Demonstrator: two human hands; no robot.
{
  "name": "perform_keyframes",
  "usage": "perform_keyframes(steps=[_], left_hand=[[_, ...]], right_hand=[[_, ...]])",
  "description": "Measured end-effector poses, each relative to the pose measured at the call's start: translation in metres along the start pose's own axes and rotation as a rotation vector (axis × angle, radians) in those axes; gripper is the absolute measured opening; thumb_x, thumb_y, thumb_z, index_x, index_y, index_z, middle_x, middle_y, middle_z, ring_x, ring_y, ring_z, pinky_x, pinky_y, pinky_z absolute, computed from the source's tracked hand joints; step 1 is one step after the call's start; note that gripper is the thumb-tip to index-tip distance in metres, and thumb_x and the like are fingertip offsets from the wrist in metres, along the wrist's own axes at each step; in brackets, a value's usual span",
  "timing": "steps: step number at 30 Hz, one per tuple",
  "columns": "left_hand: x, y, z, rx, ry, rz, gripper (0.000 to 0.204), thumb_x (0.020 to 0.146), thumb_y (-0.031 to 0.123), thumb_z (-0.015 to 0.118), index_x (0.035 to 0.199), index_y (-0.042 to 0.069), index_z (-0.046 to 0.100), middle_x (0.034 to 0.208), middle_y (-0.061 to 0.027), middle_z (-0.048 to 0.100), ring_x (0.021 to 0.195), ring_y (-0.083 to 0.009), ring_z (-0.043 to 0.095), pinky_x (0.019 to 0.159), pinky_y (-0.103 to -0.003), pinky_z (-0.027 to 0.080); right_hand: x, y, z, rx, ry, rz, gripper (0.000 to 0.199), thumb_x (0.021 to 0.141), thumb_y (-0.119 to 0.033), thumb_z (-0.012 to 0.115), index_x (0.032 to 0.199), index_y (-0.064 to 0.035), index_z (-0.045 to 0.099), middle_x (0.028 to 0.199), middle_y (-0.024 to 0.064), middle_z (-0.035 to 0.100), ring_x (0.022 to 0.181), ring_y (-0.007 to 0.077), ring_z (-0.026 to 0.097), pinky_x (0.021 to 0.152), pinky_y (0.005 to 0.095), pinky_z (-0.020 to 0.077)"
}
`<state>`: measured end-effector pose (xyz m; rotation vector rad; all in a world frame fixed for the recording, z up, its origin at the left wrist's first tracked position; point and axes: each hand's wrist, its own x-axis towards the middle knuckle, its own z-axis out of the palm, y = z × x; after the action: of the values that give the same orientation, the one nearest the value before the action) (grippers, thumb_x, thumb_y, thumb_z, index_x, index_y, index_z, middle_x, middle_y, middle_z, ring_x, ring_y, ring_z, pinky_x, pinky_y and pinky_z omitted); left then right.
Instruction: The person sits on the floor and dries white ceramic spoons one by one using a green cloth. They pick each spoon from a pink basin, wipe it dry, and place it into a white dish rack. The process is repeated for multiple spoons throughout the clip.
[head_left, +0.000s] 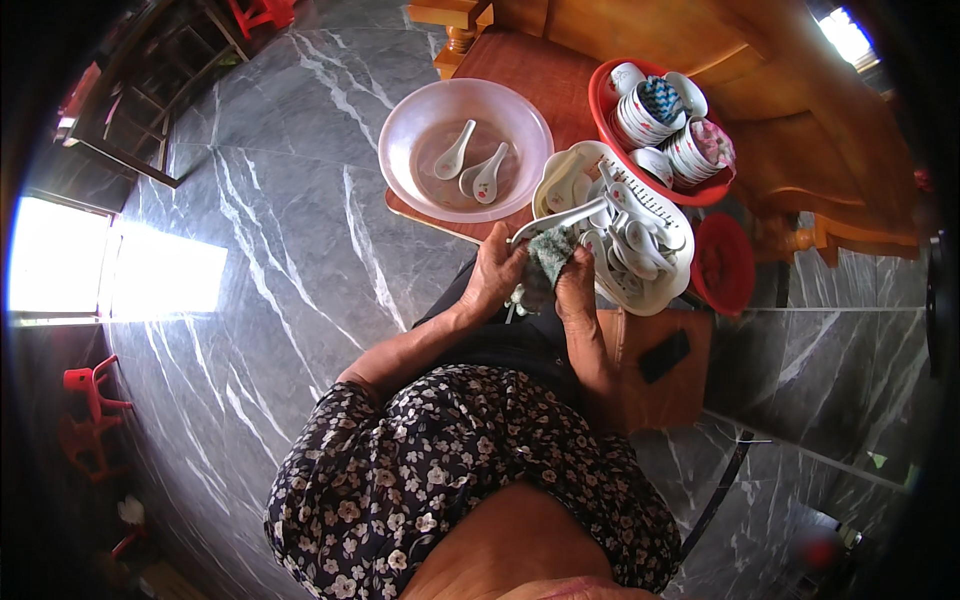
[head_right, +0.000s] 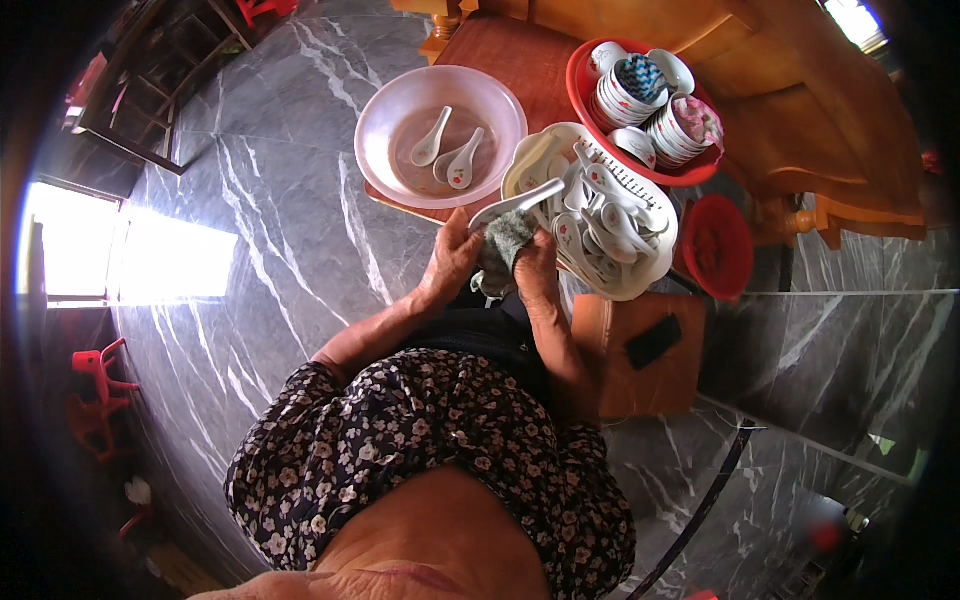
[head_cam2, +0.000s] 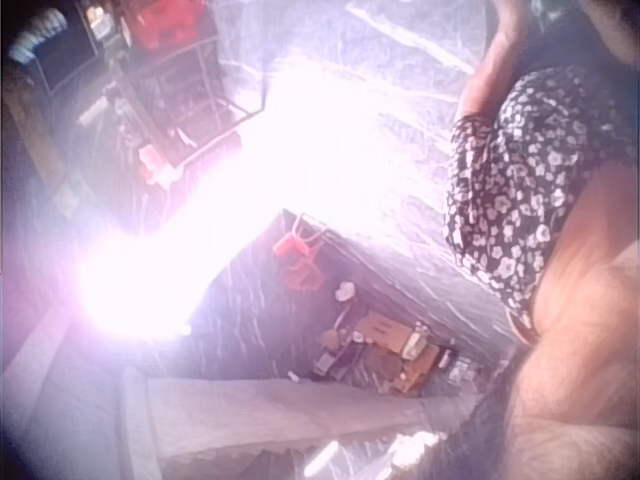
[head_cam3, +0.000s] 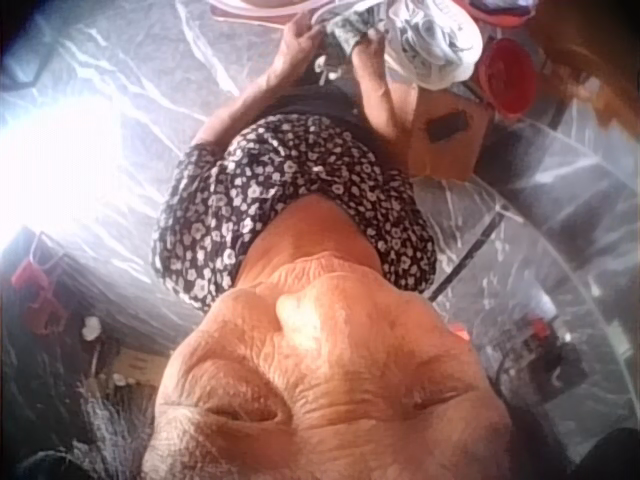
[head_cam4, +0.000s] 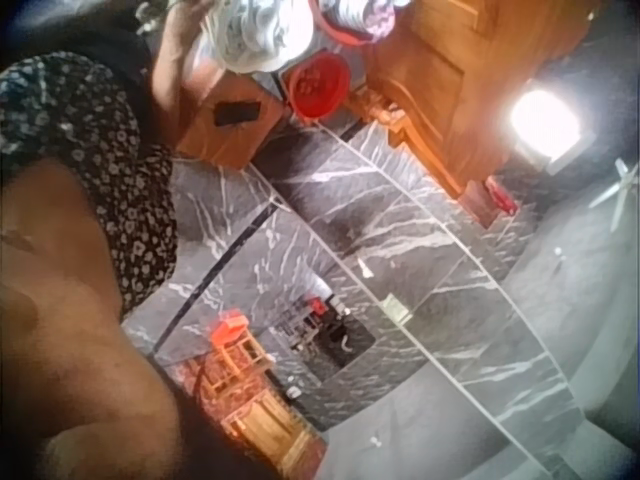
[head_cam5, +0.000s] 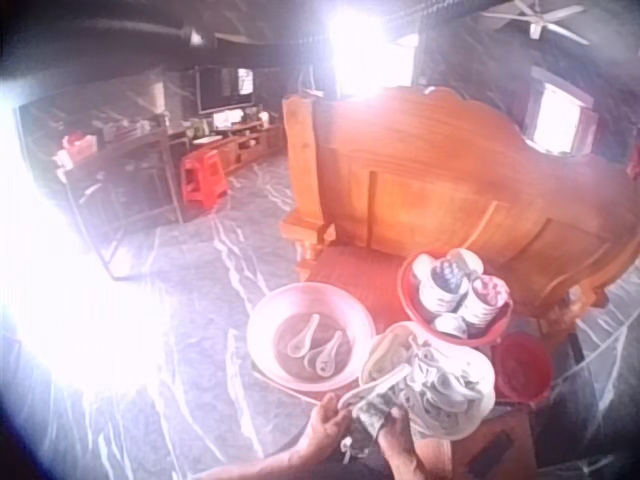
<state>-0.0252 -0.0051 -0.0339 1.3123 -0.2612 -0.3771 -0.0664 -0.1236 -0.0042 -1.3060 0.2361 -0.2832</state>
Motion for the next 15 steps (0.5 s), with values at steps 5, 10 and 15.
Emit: perform_keyframes(steps=[5,10,15], left_hand=[[-0.009,0.038,0.010,0.138,-0.075,-0.040,0.008,0.087,0.007,0.048,0.090,0.004,0.041,0.063,-0.0033,0.050,0.054,-0.0077,0.045,0.046,-0.024,0.036],[-0.013,0.047,0.009,0.311,-0.148,0.001,0.013,0.083,0.008,0.053,0.089,0.004,0.043,0.059,-0.0029,0.050,0.054,-0.0079,0.045,0.047,-0.025,0.037],[-0.015,0.050,0.004,0.324,-0.160,-0.024,0.014,0.079,0.007,0.057,0.088,0.002,0.047,0.060,-0.0031,0.051,0.056,-0.0080,0.045,0.050,-0.025,0.037]], right_hand=[[0.001,-0.001,-0.009,-0.048,0.081,-0.074,0.014,0.074,0.001,0.056,0.087,0.0000,0.062,0.079,0.0004,0.061,0.070,0.0093,0.055,0.064,0.0242,0.0460],[0.004,-0.008,-0.021,-0.034,0.156,-0.136,0.016,0.076,-0.001,0.053,0.089,0.0012,0.062,0.082,0.0014,0.061,0.072,0.0097,0.054,0.067,0.0245,0.0455],[0.009,-0.017,-0.032,-0.024,0.243,-0.175,0.016,0.076,0.000,0.052,0.088,0.0012,0.062,0.082,0.0008,0.061,0.074,0.0097,0.054,0.068,0.0248,0.0456]])
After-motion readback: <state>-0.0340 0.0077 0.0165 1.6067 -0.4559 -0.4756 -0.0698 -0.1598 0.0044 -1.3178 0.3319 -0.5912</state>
